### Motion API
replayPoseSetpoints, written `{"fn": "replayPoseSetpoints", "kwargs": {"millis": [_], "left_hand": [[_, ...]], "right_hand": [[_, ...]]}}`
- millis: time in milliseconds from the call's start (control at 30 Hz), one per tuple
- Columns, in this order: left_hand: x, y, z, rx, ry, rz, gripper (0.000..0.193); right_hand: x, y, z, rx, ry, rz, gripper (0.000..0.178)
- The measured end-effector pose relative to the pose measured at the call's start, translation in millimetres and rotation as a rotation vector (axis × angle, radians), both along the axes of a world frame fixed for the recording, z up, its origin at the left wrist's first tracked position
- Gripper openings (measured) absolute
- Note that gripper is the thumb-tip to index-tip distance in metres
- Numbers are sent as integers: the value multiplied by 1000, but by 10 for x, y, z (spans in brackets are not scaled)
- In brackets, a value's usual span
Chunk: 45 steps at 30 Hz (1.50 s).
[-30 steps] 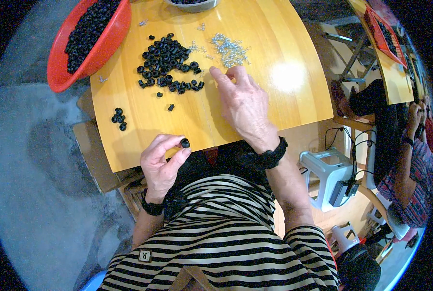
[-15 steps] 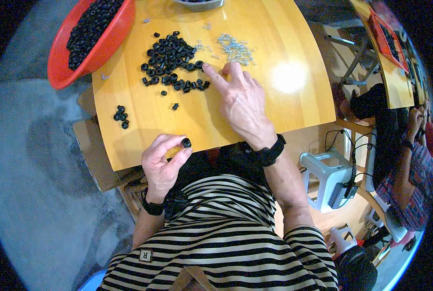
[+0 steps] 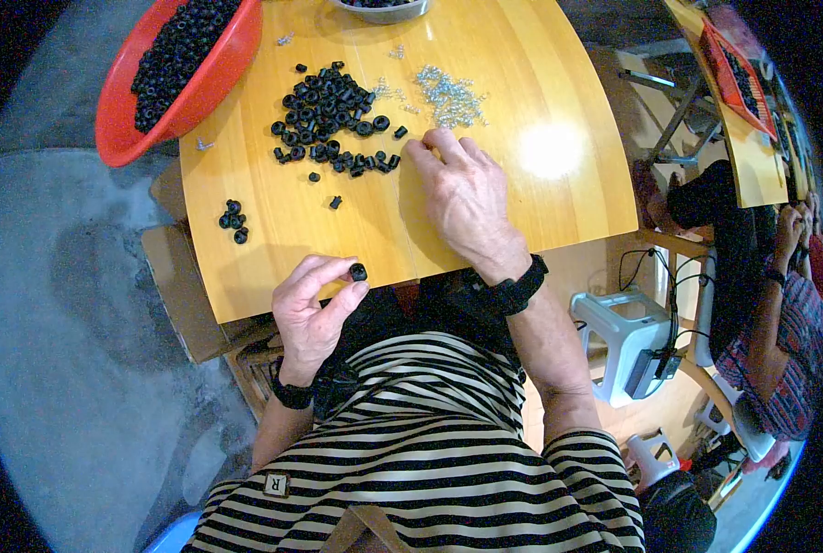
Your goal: Manually assembling small plastic and metal components at a workbench.
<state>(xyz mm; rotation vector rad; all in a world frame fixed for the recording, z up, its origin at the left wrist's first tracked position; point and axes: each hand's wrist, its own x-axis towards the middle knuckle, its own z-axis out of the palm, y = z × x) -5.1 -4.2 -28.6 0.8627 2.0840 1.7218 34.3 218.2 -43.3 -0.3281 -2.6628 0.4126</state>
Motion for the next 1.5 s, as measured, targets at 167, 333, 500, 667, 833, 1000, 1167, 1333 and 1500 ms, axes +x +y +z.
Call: {"fn": "replayPoseSetpoints", "kwargs": {"millis": [167,333,500,667,833,1000,1167,1333,1500], "left_hand": [[-4,-6,28,-23,15,-35,28],[-16,0,38,-19,30,-20,29],[-7,17,72,-31,95,-2,29],[-6,44,72,-27,233,22,31],[18,50,88,-70,363,32,33],[19,65,141,-107,494,8,34],[7,65,108,-87,590,-32,35],[44,49,118,-50,420,-35,32],[64,25,140,36,156,-52,31]], "right_hand": [[71,29,-11,-68,80,11,27],[256,-161,224,-1179,99,-142,13],[474,-373,341,-1687,-31,18,13],[511,-530,368,-1746,-22,80,17],[497,-571,448,-1577,-87,13,18],[504,-570,493,-1357,-148,44,20],[459,-542,448,-1235,-169,101,16],[455,-505,361,-1407,-168,131,24],[444,-497,240,-1616,-194,132,22]]}}
